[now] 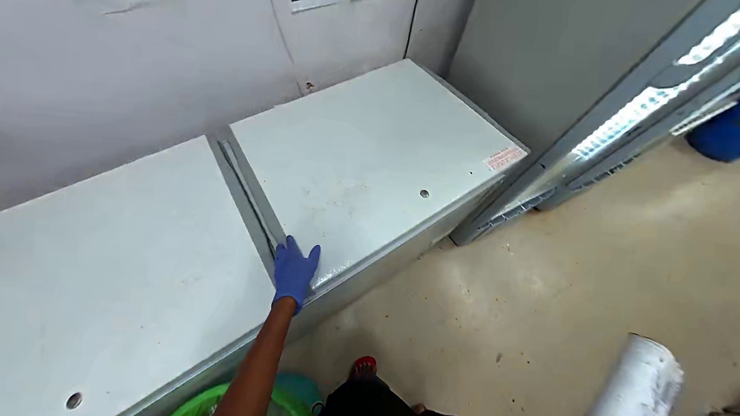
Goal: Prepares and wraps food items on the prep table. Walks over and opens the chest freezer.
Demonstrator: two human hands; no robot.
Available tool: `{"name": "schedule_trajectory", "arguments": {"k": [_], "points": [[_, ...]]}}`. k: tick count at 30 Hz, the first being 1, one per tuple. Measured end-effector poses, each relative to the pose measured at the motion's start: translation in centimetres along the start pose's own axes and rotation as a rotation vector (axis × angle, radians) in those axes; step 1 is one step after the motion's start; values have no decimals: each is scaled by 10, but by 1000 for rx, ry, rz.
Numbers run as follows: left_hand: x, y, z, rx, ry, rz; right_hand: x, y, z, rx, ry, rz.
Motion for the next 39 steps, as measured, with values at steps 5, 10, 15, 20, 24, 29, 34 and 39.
{"name": "schedule_trajectory", "arguments": {"k": [5, 10, 15, 20, 24, 29, 34, 39], "points": [[-25, -26, 22, 219, 5, -296, -39, 31, 76, -149, -108, -103], [-36, -41, 26, 405, -1, -339, -64, 53, 150, -238, -45, -40], [25, -25, 15, 469, 45, -282, -62, 47, 239, -293, -121, -128], [235, 48, -3, 475, 264, -291, -85, 32, 349, -297, -234, -250], [322, 46, 15, 491, 435, -211, -144, 67, 436, -384, -323, -247], [342, 50, 17, 735, 562, -253, -227, 113, 486, -489, -437, -239], [325, 54, -8, 705, 602, -291, -262, 153, 497, -600, -566, -207], [322, 85, -9, 587, 697, -473, -304, 208, 489, -690, -635, -413]]}}
Point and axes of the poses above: each hand's wrist, its own z-axis towards the middle knuckle, its own x-axis out of the back of the hand, y = z × x, the point moved 8 cm from there along z, towards the middle knuckle, and after that the axes turned 13 degrees about z, right-handed, at the moved point
